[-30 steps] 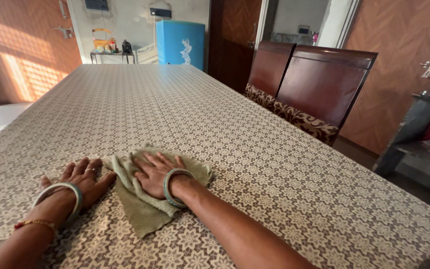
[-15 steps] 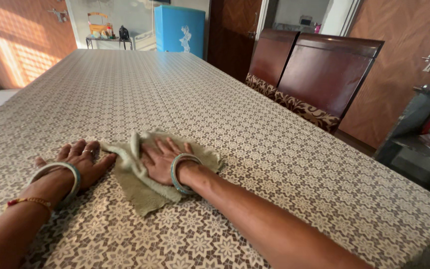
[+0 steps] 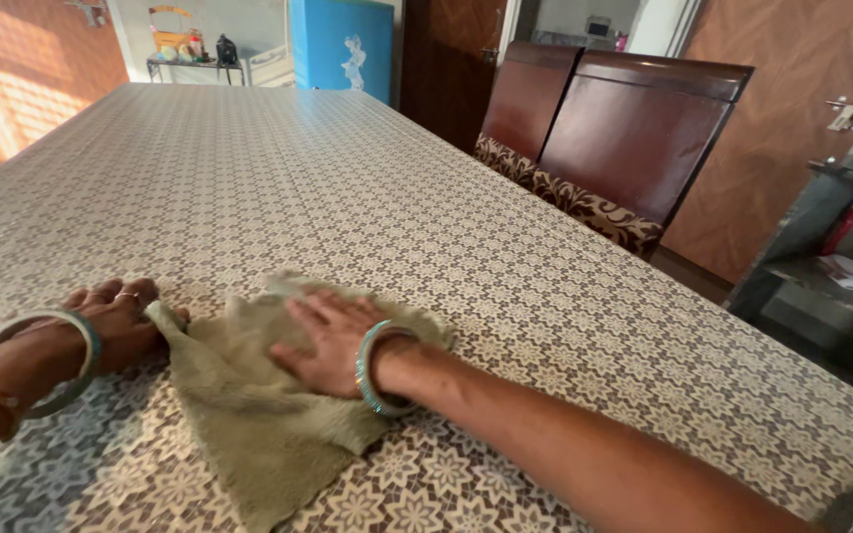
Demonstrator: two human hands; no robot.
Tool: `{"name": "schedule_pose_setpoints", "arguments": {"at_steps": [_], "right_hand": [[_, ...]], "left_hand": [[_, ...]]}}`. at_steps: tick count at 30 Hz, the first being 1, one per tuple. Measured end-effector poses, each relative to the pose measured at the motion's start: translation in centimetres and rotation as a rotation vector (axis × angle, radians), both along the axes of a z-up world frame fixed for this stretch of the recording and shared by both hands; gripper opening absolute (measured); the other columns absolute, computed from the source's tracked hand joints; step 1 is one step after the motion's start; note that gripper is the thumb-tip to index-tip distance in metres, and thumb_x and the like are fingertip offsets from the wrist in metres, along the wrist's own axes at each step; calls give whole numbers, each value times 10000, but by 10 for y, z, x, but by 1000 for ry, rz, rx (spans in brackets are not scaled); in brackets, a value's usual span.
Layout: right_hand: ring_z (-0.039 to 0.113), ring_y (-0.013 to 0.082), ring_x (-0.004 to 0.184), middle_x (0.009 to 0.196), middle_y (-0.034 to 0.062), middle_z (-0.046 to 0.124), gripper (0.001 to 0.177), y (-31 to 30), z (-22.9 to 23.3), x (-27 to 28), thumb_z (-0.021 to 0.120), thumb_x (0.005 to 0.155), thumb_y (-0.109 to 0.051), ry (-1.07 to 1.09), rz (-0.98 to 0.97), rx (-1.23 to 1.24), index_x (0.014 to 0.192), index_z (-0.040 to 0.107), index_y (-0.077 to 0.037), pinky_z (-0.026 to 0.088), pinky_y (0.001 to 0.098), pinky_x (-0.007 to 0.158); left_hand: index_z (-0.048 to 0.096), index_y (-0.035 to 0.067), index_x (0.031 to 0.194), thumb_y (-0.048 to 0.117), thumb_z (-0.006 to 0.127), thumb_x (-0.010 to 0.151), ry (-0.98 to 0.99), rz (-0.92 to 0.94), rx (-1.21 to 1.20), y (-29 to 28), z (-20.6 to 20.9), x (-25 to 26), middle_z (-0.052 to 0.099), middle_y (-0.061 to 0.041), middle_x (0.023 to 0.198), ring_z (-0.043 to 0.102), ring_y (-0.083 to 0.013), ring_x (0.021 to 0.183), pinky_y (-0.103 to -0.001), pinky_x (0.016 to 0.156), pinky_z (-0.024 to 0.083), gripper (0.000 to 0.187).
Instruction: The person wipes a patterned table surface with a cloth, moving methodically across the tabletop. The hands use a light green cloth to rub and wipe the surface in repeated strokes.
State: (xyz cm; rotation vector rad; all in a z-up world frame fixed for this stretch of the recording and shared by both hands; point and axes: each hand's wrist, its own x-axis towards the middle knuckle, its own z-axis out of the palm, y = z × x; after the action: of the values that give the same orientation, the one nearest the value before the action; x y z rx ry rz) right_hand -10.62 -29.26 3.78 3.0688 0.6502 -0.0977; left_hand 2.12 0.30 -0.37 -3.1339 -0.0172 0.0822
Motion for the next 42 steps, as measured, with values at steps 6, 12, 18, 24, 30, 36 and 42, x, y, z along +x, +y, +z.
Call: {"name": "schedule_pose_setpoints", "arguments": {"at_steps": [6,12,18,24,30,36,42], "right_hand": [[-2,289,1578,1706,141,-18,861,-88,24,10,194,1003,-644,6,-365,-2,1627,41,-71,58,449,1280],[-52,376,1563,1694,230,-90,779,-103,22,15,191,1059,-524,-151,-374,-159,1604,64,19,46,515,1246],[-2,336,1561,1708,91,-38,678,-67,11,-1,156,1008,-457,-1,-172,38,1628,14,-221,22,614,1221],[-7,308,1569,1713,66,-6,748,-62,4,-32,202,982,-527,11,-8,93,1626,21,-191,-11,562,1234],[33,255,1572,1712,68,7,715,-75,8,-16,170,1017,-522,19,-94,44,1628,46,-174,37,487,1273],[-22,248,1581,1719,52,-71,684,-127,16,36,138,1044,-490,16,-386,48,1627,15,-155,30,518,1266],[-39,332,1567,1710,59,-77,655,-123,11,36,157,999,-547,-3,-387,61,1624,36,-392,-21,632,1236]], "left_hand": [[142,320,1637,833,304,884,-27,-218,-69,-60,21,0,77,-27,1731,31,-259,1587,-563,1271,114,926],[74,389,1641,836,207,885,90,-192,-52,-148,46,-44,12,92,1736,4,-176,1602,-699,1234,57,889],[89,471,1626,721,55,938,97,-150,-104,-166,37,-47,-12,161,1733,-10,-128,1601,-666,1270,-11,732],[85,440,1626,743,47,940,83,-132,-133,-164,34,-41,-16,170,1735,-1,-119,1603,-691,1256,27,752],[79,485,1618,707,80,949,66,-212,-42,-160,30,-40,-20,159,1731,-15,-142,1598,-695,1242,57,704],[62,426,1628,794,84,911,79,-137,-82,-167,33,-45,-27,155,1726,-16,-129,1594,-686,1247,5,806],[41,419,1626,822,82,873,78,-136,-67,-170,33,-47,-41,134,1719,-19,-136,1583,-691,1232,10,856]]}}
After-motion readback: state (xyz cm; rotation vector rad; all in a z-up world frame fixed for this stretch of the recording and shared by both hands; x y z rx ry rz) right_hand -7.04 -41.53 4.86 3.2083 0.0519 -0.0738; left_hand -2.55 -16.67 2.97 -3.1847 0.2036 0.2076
